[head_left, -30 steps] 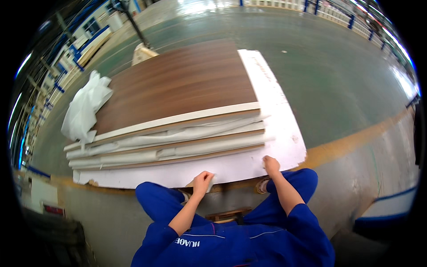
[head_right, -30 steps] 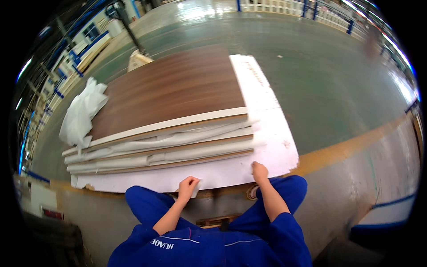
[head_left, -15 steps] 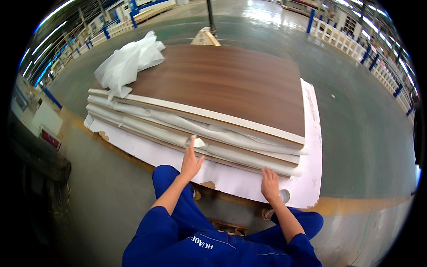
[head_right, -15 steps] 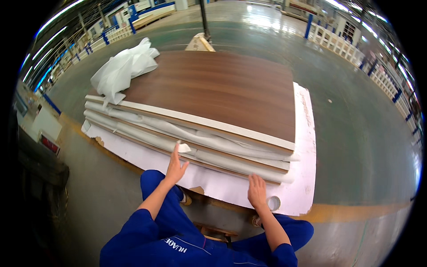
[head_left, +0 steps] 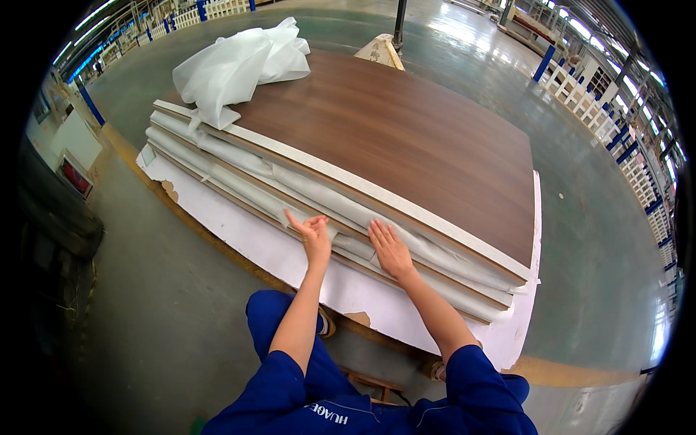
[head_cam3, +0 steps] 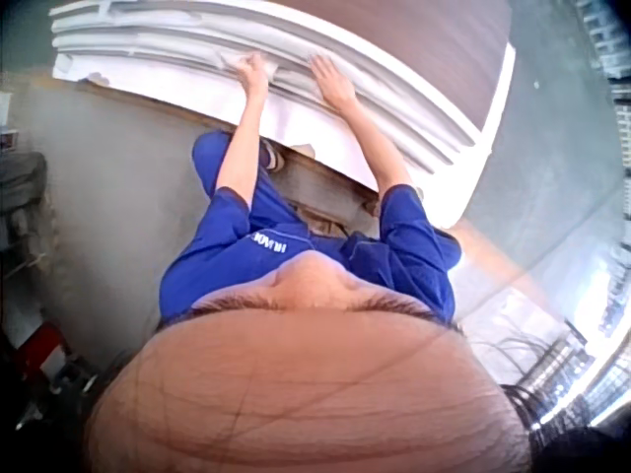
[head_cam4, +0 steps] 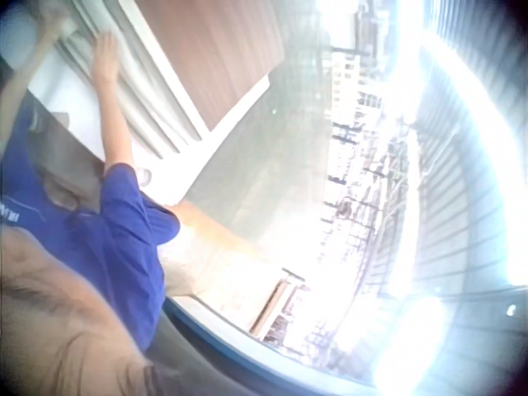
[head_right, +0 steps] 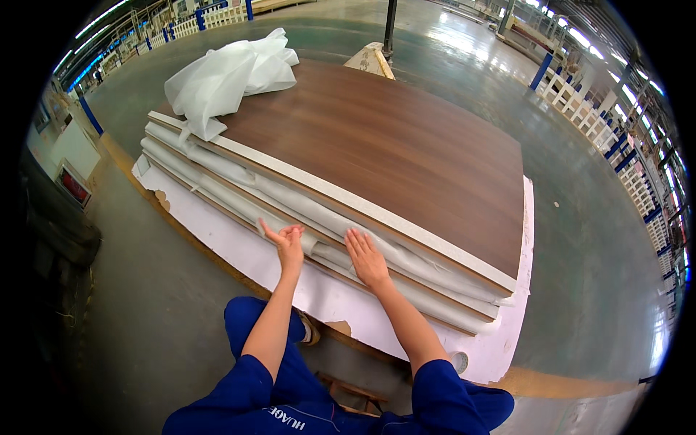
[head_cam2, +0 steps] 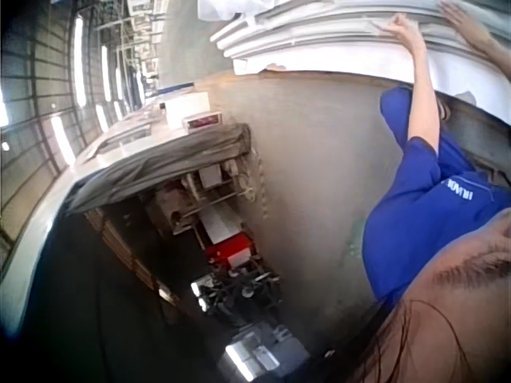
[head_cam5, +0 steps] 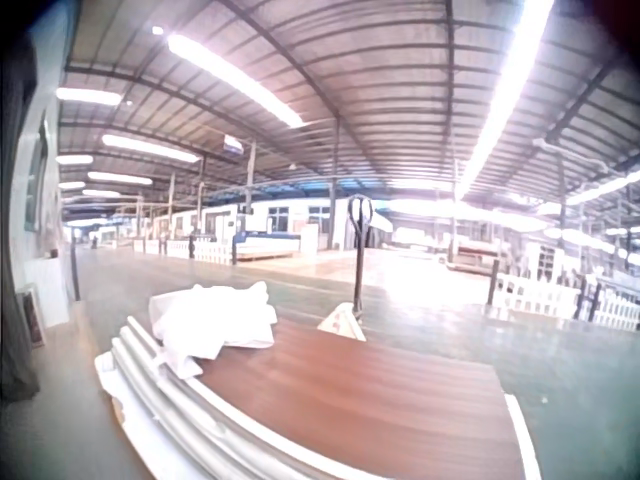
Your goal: The person wraps a stack of flat panels with white protective paper and secures them with tape. They place paper between layers, fold edges, and apply tape along the sides to hold the wrapping in place.
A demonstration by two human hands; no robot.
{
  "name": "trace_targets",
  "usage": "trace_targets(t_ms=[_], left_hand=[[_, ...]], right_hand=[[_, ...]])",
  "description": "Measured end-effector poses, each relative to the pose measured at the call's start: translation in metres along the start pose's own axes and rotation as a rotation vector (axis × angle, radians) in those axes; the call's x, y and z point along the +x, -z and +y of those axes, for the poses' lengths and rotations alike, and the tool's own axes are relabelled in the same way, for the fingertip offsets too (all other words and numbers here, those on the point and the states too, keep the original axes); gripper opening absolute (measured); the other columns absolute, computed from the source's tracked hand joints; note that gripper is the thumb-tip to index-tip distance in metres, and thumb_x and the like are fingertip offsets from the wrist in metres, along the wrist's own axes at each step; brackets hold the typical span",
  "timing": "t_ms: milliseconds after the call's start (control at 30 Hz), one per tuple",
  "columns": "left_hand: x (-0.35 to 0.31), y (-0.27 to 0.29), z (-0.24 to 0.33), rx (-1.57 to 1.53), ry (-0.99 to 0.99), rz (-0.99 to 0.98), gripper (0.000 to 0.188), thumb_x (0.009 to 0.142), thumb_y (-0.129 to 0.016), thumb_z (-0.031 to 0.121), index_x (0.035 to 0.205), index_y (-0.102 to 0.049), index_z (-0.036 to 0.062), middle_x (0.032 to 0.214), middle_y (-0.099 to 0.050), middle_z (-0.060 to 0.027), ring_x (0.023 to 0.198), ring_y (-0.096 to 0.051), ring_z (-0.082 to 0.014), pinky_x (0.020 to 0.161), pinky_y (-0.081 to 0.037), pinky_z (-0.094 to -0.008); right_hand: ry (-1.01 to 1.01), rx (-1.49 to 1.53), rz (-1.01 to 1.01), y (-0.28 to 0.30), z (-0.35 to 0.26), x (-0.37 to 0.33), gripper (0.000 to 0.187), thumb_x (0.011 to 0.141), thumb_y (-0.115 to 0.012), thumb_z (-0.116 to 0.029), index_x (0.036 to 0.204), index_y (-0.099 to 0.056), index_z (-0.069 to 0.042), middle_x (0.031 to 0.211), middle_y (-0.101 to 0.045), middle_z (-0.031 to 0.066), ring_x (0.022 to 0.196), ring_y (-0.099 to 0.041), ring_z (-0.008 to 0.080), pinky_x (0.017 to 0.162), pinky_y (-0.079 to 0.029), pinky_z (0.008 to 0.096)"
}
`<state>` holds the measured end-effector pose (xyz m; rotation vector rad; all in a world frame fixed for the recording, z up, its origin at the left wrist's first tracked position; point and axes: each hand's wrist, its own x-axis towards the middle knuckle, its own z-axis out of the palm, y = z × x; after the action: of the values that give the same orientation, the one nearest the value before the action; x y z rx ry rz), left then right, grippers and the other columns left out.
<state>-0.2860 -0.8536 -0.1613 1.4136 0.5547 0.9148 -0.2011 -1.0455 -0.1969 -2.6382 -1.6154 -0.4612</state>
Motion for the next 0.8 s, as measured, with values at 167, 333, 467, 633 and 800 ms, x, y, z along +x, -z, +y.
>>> trace_targets(t_ms=[167,333,467,633,800], left_hand=[[0.013,-0.025,-0.03,0.211,-0.232,-0.231,0.079,0.091,-0.048,0.003,0.148,0.008,0.0079,0.114,-0.058,-0.0183,0.107,-0.056,-0.0318,0.094,-0.043,-0.0386],[0.017,-0.041,-0.059,0.339,-0.458,-0.301,0.076,0.09,-0.052,0.004,0.148,-0.003,0.0051,0.122,-0.055,-0.0191,0.115,-0.051,-0.0365,0.096,-0.041,-0.0427],[0.01,-0.051,-0.068,0.466,-0.515,-0.255,0.077,0.088,-0.054,0.005,0.147,-0.004,0.0005,0.124,-0.054,-0.0196,0.115,-0.05,-0.0386,0.1,-0.038,-0.0438],[0.008,-0.062,-0.081,0.567,-0.464,-0.148,0.08,0.088,-0.054,0.006,0.145,0.002,-0.0051,0.124,-0.055,-0.0221,0.12,-0.047,-0.0405,0.105,-0.033,-0.0453],[0.017,-0.072,-0.081,0.218,-0.222,-0.08,0.084,0.091,-0.05,0.005,0.144,0.015,0.0003,0.123,-0.056,-0.0223,0.122,-0.047,-0.0358,0.105,-0.033,-0.0446]], right_hand=[[-0.059,0.093,0.011,-0.01,0.005,0.008,0.051,0.09,-0.042,-0.014,0.14,-0.035,-0.003,0.149,-0.033,0.0102,0.138,-0.029,0.0227,0.114,-0.022,0.0396],[-0.171,0.191,0.006,-0.016,-0.004,0.013,0.054,0.09,-0.047,-0.016,0.141,-0.034,-0.004,0.148,-0.035,0.0102,0.137,-0.031,0.0228,0.112,-0.024,0.0408],[-0.233,0.223,0.029,-0.021,-0.006,0.016,0.057,0.088,-0.054,-0.019,0.14,-0.036,-0.005,0.146,-0.036,0.0095,0.136,-0.033,0.0229,0.111,-0.025,0.0422],[-0.365,0.234,0.049,-0.021,-0.016,0.035,0.057,0.086,-0.057,-0.021,0.138,-0.039,-0.005,0.144,-0.04,0.0074,0.127,-0.041,0.0228,0.104,-0.031,0.042],[-0.447,0.199,0.082,-0.028,-0.014,0.044,0.055,0.081,-0.055,-0.009,0.135,-0.045,-0.008,0.138,-0.048,0.0027,0.118,-0.046,0.0225,0.097,-0.033,0.0425]])
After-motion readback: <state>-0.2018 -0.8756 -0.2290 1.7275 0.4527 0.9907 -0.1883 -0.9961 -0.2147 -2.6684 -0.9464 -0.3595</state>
